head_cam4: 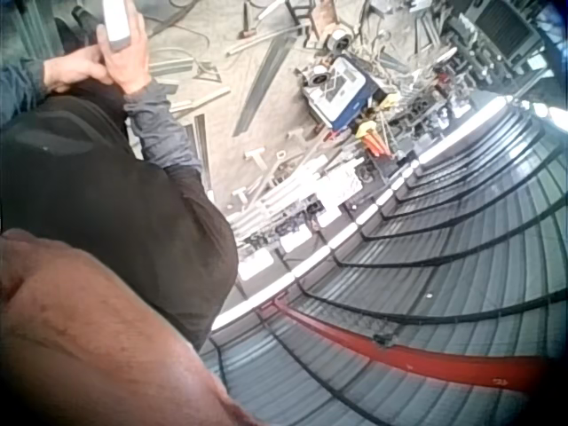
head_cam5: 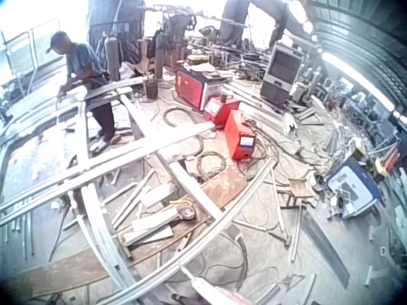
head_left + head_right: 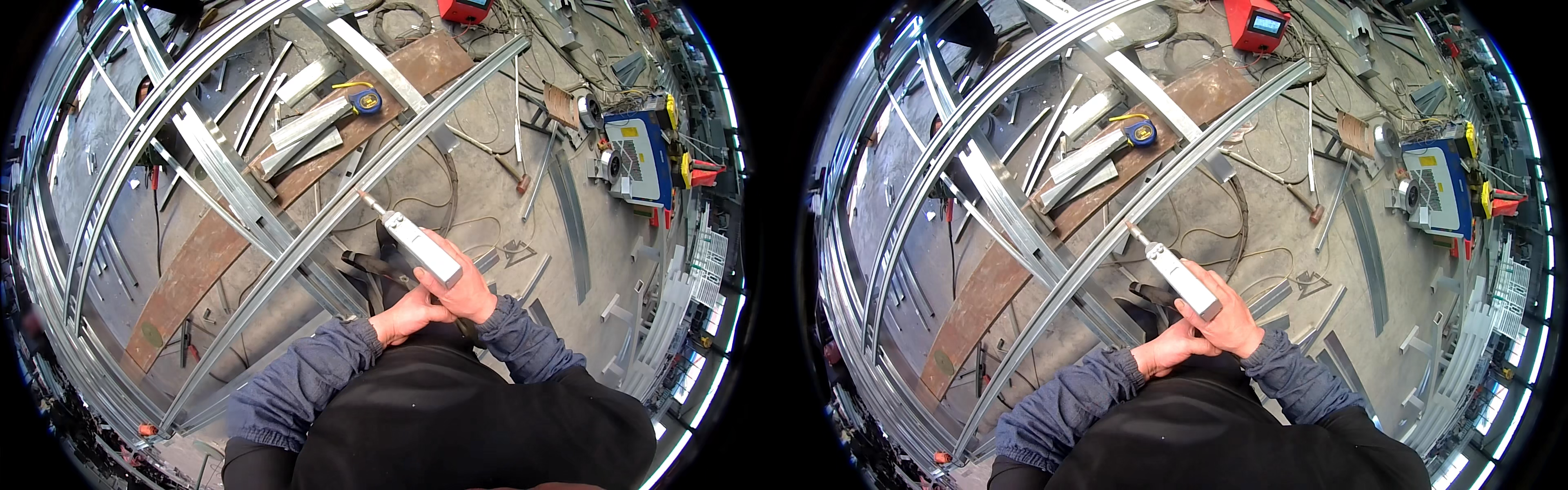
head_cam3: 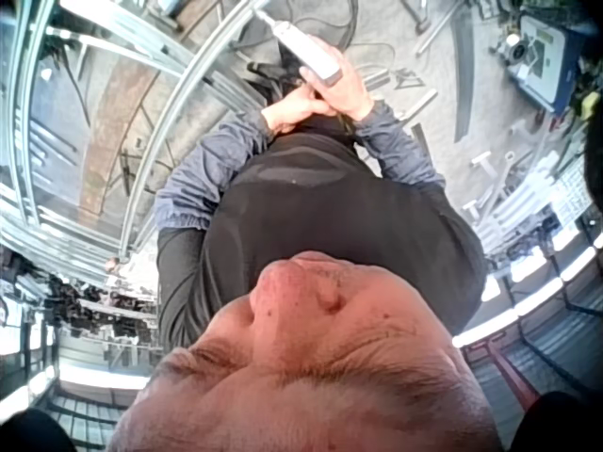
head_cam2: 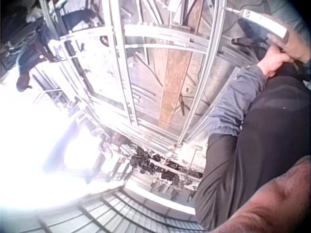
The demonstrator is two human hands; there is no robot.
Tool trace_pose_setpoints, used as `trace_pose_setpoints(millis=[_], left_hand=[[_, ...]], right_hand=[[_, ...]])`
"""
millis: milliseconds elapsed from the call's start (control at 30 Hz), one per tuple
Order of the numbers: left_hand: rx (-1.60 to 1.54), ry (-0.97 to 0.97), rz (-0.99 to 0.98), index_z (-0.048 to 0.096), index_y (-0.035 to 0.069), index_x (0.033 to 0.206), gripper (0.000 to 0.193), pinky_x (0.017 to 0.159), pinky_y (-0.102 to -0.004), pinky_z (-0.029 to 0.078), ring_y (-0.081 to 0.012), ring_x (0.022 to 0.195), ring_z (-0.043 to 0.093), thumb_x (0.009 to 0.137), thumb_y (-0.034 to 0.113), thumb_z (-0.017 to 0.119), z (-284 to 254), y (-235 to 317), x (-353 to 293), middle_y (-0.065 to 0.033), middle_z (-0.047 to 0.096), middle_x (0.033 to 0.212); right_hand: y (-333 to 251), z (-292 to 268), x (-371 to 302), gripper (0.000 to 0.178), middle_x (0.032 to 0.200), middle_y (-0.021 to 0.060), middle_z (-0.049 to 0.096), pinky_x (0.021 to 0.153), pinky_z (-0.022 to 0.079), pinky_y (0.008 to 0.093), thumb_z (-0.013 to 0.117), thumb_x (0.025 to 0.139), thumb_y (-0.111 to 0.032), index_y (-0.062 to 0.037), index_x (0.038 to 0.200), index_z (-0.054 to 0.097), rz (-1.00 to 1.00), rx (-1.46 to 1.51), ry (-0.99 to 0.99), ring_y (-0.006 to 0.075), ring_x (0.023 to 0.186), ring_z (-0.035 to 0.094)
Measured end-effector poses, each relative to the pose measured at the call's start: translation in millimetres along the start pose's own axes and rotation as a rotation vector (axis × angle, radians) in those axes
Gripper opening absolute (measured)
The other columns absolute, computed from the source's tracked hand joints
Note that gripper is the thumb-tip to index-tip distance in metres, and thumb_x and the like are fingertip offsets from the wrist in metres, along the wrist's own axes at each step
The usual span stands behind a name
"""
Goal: The person positions and welds metal frame components in a workshop. They repeatedly align metal bars, then use a handheld welding tool to join the pieces, creating visible sparks and weld beads along the seams.
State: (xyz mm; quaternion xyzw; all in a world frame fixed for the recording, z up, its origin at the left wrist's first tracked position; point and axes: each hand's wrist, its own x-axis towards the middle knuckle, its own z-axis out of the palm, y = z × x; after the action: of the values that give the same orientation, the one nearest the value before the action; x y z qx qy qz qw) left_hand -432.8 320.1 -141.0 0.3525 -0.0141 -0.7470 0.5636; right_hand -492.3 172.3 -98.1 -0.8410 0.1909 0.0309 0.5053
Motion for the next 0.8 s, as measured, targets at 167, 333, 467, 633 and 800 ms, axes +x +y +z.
trace_pose_setpoints(millis=[167,333,467,633,800], left_hand=[[-0.003,0.004,-0.009,0.052,0.0,0.144,0.06,0.103,-0.0333,0.051,-0.0184,0.119,0.062,0.087,0.002,0.074,0.8,0.9,-0.5,-0.0084,0.064,0.13],[-0.005,0.001,-0.018,0.054,0.0,0.143,0.059,0.103,-0.0331,0.051,-0.0183,0.119,0.062,0.088,0.002,0.074,0.6,0.2,-0.4,-0.008,0.064,0.129],[-0.015,0.008,0.005,0.055,0.0,0.142,0.057,0.102,-0.0329,0.051,-0.0181,0.118,0.063,0.088,0.002,0.073,2.9,-0.4,-2.5,-0.0082,0.065,0.128],[-0.009,0.0,0.004,0.055,0.0,0.142,0.057,0.101,-0.0328,0.051,-0.0183,0.117,0.063,0.088,0.002,0.074,3.2,2.1,-3.7,-0.0087,0.065,0.129],[-0.025,0.024,0.01,0.054,0.001,0.143,0.059,0.101,-0.0327,0.052,-0.0188,0.117,0.063,0.087,0.002,0.074,1.2,-1.0,-2.3,-0.0087,0.064,0.129]], right_hand=[[-1.5,-0.7,0.2,0.067,0.146,0.0197,0.061,0.106,0.052,0.0427,0.075,0.098,-0.028,-0.001,0.154,0.049,0.001,0.0,-0.003,0.0385,0.127,0.062],[-0.9,-0.7,-0.2,0.068,0.146,0.0194,0.061,0.106,0.052,0.0427,0.075,0.098,-0.026,-0.0008,0.155,0.048,0.009,0.002,-0.006,0.0384,0.128,0.062],[-1.0,0.3,-1.5,0.069,0.145,0.0195,0.061,0.105,0.053,0.0422,0.076,0.097,-0.023,-0.0022,0.156,0.047,-0.054,-0.021,0.027,0.0385,0.125,0.063],[-3.6,-1.0,-1.4,0.07,0.142,0.0202,0.062,0.1,0.055,0.0422,0.076,0.096,-0.022,-0.0043,0.158,0.047,-0.046,-0.029,0.032,0.0389,0.117,0.066],[-3.1,0.5,1.3,0.071,0.138,0.0203,0.063,0.098,0.055,0.0426,0.076,0.096,-0.023,-0.004,0.157,0.047,-0.063,-0.029,0.03,0.0393,0.116,0.065]])
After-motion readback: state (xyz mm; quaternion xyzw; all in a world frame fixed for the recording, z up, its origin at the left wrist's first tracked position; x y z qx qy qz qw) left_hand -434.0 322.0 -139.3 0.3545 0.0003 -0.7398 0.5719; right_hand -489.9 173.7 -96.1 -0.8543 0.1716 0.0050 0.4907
